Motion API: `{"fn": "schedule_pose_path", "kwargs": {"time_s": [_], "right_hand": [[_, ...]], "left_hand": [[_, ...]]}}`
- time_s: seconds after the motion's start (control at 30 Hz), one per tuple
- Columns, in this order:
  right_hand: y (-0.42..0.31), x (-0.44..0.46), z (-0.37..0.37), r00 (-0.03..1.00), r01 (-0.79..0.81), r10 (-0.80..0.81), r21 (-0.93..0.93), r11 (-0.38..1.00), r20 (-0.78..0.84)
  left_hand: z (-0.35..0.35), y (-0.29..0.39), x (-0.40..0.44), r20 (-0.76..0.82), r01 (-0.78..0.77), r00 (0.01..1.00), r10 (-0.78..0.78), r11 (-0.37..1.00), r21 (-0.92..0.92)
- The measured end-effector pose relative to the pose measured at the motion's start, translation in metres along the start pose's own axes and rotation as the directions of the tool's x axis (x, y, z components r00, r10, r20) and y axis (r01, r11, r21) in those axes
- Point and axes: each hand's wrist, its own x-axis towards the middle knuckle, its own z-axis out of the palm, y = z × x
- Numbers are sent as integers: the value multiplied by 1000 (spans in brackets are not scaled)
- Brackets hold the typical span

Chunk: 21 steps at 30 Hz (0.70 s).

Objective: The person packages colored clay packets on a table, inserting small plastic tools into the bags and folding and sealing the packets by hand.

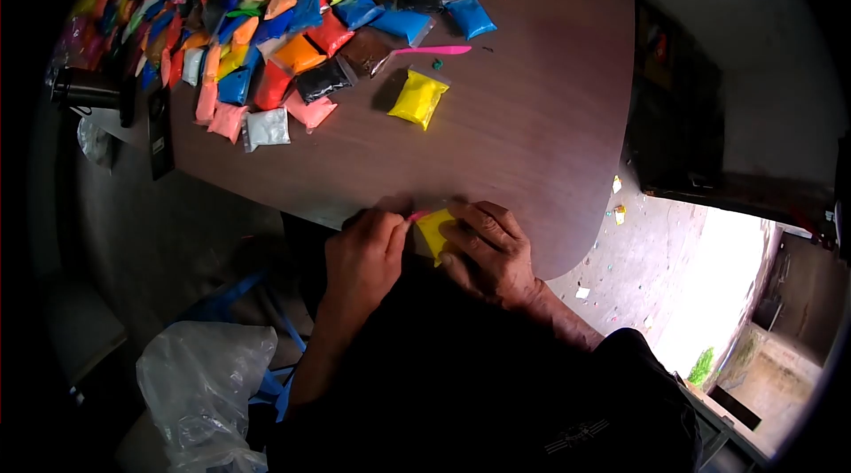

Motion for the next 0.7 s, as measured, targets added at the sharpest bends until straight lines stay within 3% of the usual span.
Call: {"fn": "schedule_pose_path", "kwargs": {"time_s": [0.2, 0.27, 0.3, 0.6, 0.7], "right_hand": [[2, -3, 5, 1000, -1, 1, -30, 1000, -2], [3, -5, 7, 999, -29, 28, -33, 999, -19], [4, -6, 8, 999, -32, 31, -34, 999, -26], [4, -7, 9, 998, -47, 45, -42, 998, -36], [5, -10, 9, 997, -64, 62, -44, 997, -40]], "left_hand": [[-7, 1, -1, -78, 96, 992, -97, 995, -21], [-2, 10, -7, -19, 79, 996, -83, 985, -152], [4, 16, -6, -66, -1, 998, -11, 983, -186], [-2, 0, -3, -82, 87, 993, -90, 995, -39], [-3, 12, -10, -21, 93, 995, -101, 968, -234]]}}
